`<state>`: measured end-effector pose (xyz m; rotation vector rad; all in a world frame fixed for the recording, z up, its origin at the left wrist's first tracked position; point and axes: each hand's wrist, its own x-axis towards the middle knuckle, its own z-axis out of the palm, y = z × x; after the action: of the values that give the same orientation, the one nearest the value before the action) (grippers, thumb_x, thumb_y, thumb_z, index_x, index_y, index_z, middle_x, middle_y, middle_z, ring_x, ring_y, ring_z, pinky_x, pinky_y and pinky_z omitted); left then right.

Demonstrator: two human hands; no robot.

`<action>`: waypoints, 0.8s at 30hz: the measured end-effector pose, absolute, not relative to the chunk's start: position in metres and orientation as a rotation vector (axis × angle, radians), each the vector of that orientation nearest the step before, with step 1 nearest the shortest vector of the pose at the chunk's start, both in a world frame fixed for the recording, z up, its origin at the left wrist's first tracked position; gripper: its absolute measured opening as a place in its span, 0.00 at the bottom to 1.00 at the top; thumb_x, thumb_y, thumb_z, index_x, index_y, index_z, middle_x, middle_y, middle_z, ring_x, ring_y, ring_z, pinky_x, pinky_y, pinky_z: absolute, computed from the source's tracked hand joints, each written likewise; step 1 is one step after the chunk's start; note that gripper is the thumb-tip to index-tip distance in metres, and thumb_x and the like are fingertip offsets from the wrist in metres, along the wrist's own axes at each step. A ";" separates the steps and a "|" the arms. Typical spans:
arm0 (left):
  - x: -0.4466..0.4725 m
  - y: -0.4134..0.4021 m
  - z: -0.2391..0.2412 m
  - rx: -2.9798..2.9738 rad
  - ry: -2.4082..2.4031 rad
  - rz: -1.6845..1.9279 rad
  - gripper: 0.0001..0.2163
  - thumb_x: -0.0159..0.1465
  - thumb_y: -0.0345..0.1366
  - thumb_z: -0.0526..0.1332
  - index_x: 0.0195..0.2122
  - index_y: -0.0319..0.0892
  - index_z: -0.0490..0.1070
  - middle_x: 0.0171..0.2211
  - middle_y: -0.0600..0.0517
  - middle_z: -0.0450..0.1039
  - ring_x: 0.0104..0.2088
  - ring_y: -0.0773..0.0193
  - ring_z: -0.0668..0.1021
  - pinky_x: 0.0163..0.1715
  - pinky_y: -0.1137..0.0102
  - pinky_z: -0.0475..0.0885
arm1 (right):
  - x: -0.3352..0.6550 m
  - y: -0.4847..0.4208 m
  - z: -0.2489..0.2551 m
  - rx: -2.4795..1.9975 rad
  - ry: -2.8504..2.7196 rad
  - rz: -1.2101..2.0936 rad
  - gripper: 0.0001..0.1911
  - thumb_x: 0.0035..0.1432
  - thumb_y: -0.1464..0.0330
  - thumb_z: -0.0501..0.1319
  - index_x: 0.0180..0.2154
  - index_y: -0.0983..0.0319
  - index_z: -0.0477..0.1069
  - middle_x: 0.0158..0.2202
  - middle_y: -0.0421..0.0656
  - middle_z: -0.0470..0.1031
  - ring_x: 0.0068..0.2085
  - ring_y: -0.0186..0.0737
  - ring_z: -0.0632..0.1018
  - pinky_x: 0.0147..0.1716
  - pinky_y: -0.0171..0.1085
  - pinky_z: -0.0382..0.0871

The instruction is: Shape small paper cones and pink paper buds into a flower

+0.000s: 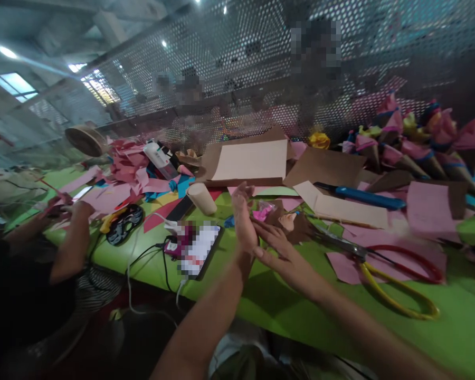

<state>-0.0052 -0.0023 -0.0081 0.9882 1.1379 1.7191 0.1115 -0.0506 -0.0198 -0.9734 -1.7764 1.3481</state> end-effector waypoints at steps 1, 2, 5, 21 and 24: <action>-0.005 -0.003 -0.008 0.978 1.134 1.722 0.21 0.72 0.48 0.52 0.61 0.46 0.67 0.58 0.45 0.72 0.60 0.57 0.74 0.61 0.64 0.66 | 0.111 -0.052 -0.021 -0.962 -1.787 1.340 0.34 0.61 0.42 0.58 0.63 0.49 0.71 0.72 0.44 0.61 0.74 0.57 0.55 0.70 0.60 0.49; -0.004 -0.004 -0.007 0.971 1.131 1.726 0.21 0.72 0.47 0.53 0.62 0.46 0.66 0.58 0.45 0.72 0.60 0.57 0.74 0.61 0.64 0.66 | 0.110 -0.052 -0.022 -0.954 -1.793 1.333 0.34 0.62 0.43 0.57 0.64 0.49 0.70 0.72 0.44 0.60 0.74 0.57 0.54 0.71 0.60 0.48; -0.003 -0.006 -0.008 0.991 1.120 1.713 0.22 0.72 0.48 0.52 0.64 0.47 0.64 0.59 0.45 0.70 0.62 0.57 0.72 0.62 0.63 0.66 | 0.107 -0.054 -0.027 -0.948 -1.779 1.325 0.36 0.62 0.44 0.58 0.67 0.48 0.65 0.74 0.43 0.57 0.75 0.57 0.52 0.71 0.60 0.46; 0.008 -0.014 -0.001 0.921 0.769 1.589 0.18 0.66 0.54 0.62 0.46 0.46 0.74 0.49 0.47 0.79 0.48 0.58 0.81 0.51 0.63 0.75 | 0.130 -0.030 -0.004 -0.695 -0.994 1.731 0.29 0.62 0.41 0.53 0.54 0.44 0.79 0.63 0.37 0.74 0.62 0.53 0.74 0.55 0.49 0.73; 0.003 -0.010 0.000 0.924 0.834 1.564 0.17 0.63 0.53 0.65 0.36 0.43 0.74 0.35 0.51 0.79 0.38 0.62 0.81 0.42 0.67 0.76 | 0.132 -0.029 -0.004 -0.665 -1.022 1.725 0.29 0.64 0.41 0.50 0.54 0.44 0.79 0.62 0.37 0.75 0.59 0.52 0.76 0.52 0.49 0.75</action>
<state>0.0030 -0.0103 -0.0002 0.9244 0.8342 1.5643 0.1323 -0.0294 -0.0044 -0.6652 -1.0223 1.7245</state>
